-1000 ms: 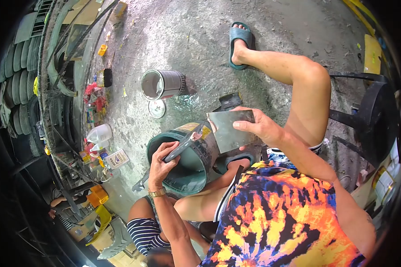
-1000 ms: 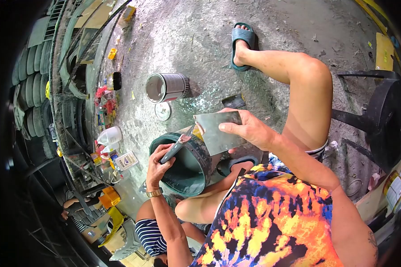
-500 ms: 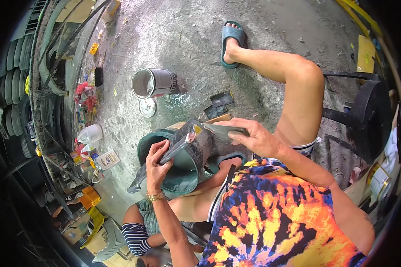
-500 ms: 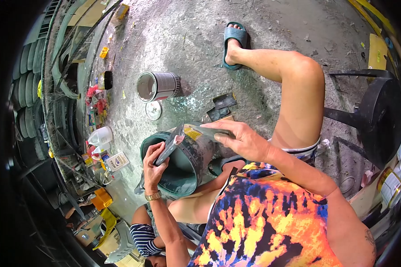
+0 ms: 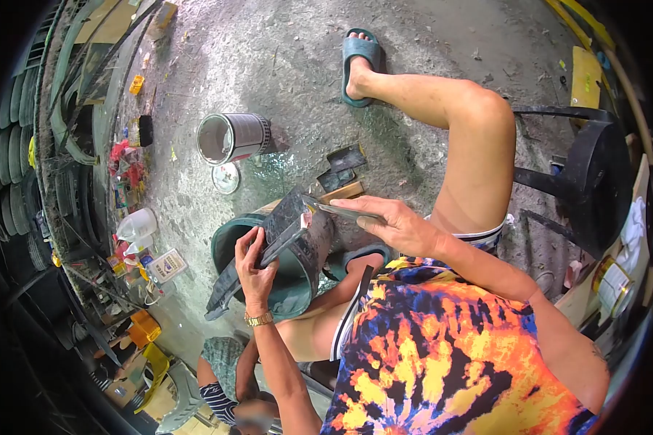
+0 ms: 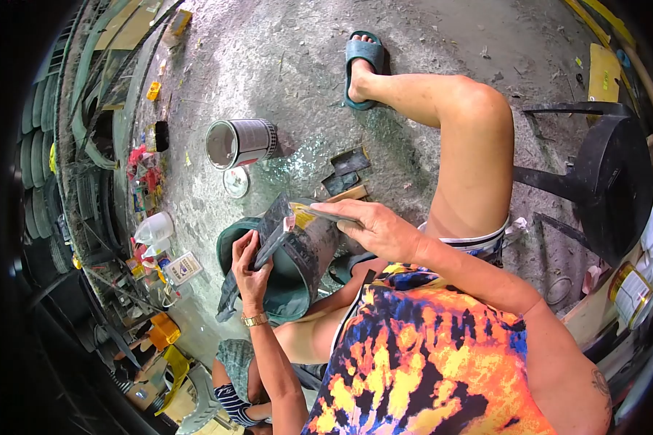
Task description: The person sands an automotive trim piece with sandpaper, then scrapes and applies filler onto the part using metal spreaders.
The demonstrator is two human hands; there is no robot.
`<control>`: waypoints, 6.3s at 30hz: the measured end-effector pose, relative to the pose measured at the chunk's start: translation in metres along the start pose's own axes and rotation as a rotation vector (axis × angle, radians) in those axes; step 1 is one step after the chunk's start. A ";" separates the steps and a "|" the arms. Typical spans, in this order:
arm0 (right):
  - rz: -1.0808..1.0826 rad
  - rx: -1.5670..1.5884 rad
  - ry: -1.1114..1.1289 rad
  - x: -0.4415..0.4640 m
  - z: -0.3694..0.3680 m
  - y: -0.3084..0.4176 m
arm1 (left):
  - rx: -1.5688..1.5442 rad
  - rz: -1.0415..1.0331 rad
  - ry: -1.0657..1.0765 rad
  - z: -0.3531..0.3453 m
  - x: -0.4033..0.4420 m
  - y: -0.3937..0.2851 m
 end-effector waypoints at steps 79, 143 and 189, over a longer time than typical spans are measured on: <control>-0.206 0.123 -0.103 -0.010 -0.001 -0.060 | 0.176 -0.028 -0.075 -0.029 -0.002 0.008; -0.376 1.239 -0.486 -0.014 0.026 -0.008 | 0.031 0.098 0.297 0.004 0.042 0.009; 0.269 -0.043 -0.137 0.060 -0.025 -0.026 | 0.205 0.114 0.203 0.020 0.066 0.008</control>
Point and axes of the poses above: each hand's wrist, its own x-axis towards the middle knuckle, its own z-axis out of the back of the hand, y = z × x, the point moved 8 cm from there along x, towards the middle knuckle, and after that the axes turned 10 degrees about z, right-handed, at the moved point
